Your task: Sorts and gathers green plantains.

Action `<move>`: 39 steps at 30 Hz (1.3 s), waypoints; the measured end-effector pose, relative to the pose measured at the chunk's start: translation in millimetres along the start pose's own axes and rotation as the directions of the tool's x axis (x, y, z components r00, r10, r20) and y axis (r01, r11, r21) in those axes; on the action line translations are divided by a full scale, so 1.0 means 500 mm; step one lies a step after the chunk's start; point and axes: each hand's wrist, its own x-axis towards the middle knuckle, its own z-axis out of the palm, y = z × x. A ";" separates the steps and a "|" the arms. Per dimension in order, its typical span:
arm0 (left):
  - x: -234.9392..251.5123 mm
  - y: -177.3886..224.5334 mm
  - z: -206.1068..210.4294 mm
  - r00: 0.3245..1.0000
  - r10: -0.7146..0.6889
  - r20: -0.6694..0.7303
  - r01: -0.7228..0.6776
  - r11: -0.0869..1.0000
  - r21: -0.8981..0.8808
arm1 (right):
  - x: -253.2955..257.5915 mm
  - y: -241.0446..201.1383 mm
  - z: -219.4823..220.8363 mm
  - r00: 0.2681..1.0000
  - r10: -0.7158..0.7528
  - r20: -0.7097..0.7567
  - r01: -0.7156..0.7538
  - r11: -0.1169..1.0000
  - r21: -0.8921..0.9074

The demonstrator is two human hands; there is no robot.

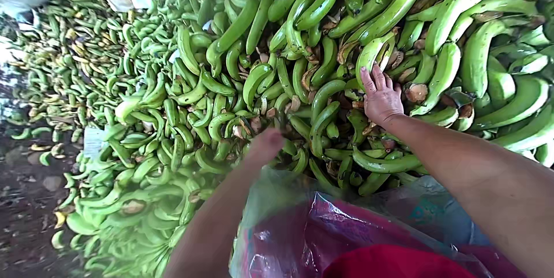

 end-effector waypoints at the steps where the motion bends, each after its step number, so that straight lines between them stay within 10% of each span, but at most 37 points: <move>1: 0.065 0.049 0.027 0.996 0.010 0.089 -0.010 1.000 -0.003 | 0.000 0.001 0.000 1.000 0.003 -0.001 -0.003 1.000 -0.002; 7: 0.205 0.188 0.207 0.943 -0.328 -0.055 0.327 0.945 -0.027 | 0.006 0.009 0.011 1.000 0.001 -0.009 -0.001 1.000 -0.009; 23: 0.241 0.159 0.195 0.997 -0.048 -0.055 0.023 0.923 -0.383 | 0.001 0.008 0.028 0.996 -0.042 -0.076 0.041 0.999 -0.009; 29: 0.193 0.161 0.236 0.999 0.025 0.044 0.009 0.760 -0.650 | 0.006 0.009 0.028 0.995 -0.037 -0.088 0.039 0.999 0.031; 35: 0.096 0.132 -0.030 0.993 0.104 0.054 -0.113 0.970 0.217 | 0.007 0.017 0.024 0.996 -0.058 -0.070 0.064 0.995 0.079; 37: -0.034 0.031 -0.180 0.982 0.094 -0.165 -0.022 0.918 0.396 | 0.009 0.011 0.015 0.997 -0.062 -0.056 0.067 0.993 0.097; 39: -0.217 -0.140 -0.325 0.832 -0.015 -0.555 0.256 0.897 0.359 | 0.007 0.007 0.017 0.995 -0.076 -0.058 0.083 0.990 0.117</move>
